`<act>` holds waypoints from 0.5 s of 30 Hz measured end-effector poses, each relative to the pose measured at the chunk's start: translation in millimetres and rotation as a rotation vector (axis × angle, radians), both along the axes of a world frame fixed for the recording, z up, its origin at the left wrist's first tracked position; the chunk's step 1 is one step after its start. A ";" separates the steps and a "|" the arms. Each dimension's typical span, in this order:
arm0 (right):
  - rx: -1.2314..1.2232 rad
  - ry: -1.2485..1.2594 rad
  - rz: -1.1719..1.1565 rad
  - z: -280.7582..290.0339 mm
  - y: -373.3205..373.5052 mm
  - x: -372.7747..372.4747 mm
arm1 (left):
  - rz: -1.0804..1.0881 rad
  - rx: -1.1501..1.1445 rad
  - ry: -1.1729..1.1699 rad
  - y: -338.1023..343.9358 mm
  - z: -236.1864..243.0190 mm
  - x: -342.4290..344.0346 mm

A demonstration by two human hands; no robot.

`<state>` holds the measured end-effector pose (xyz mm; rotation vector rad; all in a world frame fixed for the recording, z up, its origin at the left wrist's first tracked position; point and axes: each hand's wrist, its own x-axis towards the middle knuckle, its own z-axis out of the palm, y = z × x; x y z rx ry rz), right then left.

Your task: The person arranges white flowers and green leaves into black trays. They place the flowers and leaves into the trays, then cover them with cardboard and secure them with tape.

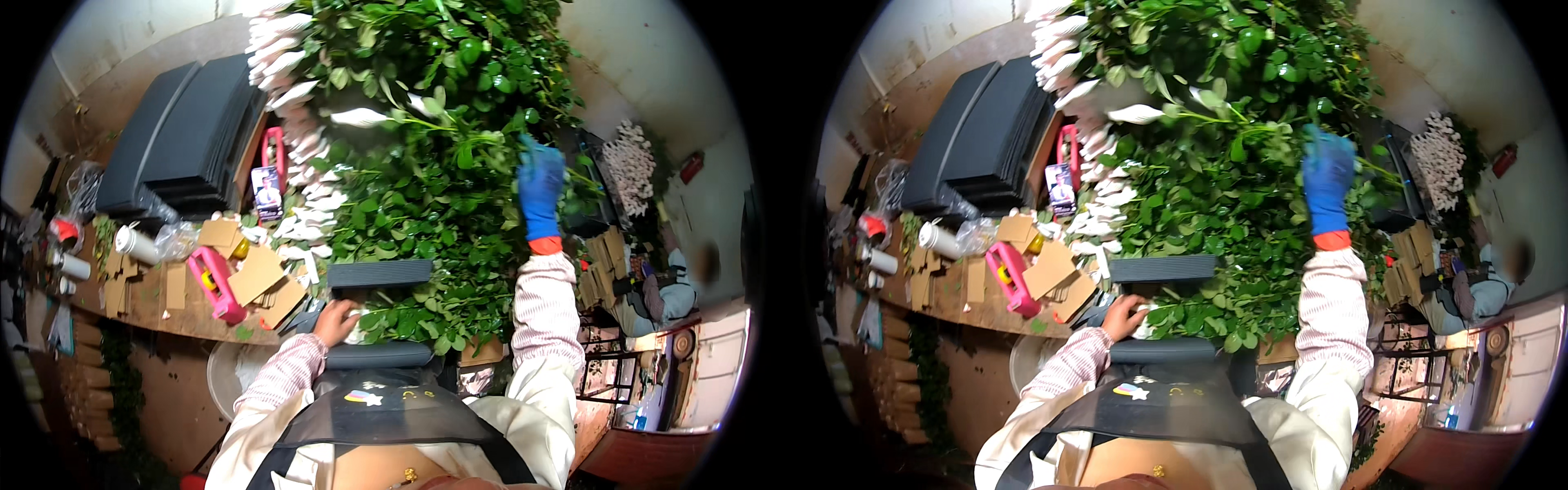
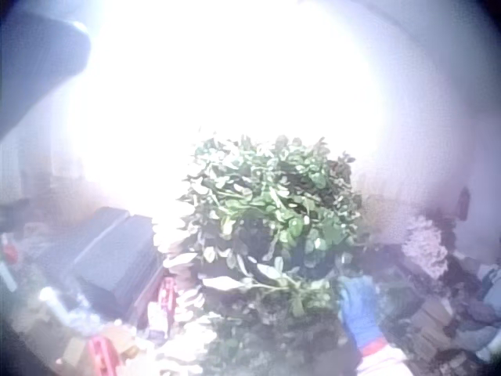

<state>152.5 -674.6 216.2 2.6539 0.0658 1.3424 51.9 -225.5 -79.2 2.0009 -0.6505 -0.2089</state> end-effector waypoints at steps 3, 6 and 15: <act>0.196 0.467 -0.096 -44.7 -16.0 26.1 | -0.012 0.046 0.076 2.3 9.5 0.6; 0.254 0.709 -0.241 -74.7 -0.6 41.8 | 0.002 0.033 0.082 0.5 -0.6 0.3; 0.148 0.892 -0.336 -182.0 13.9 19.1 | -0.036 0.011 0.040 -2.8 4.8 2.6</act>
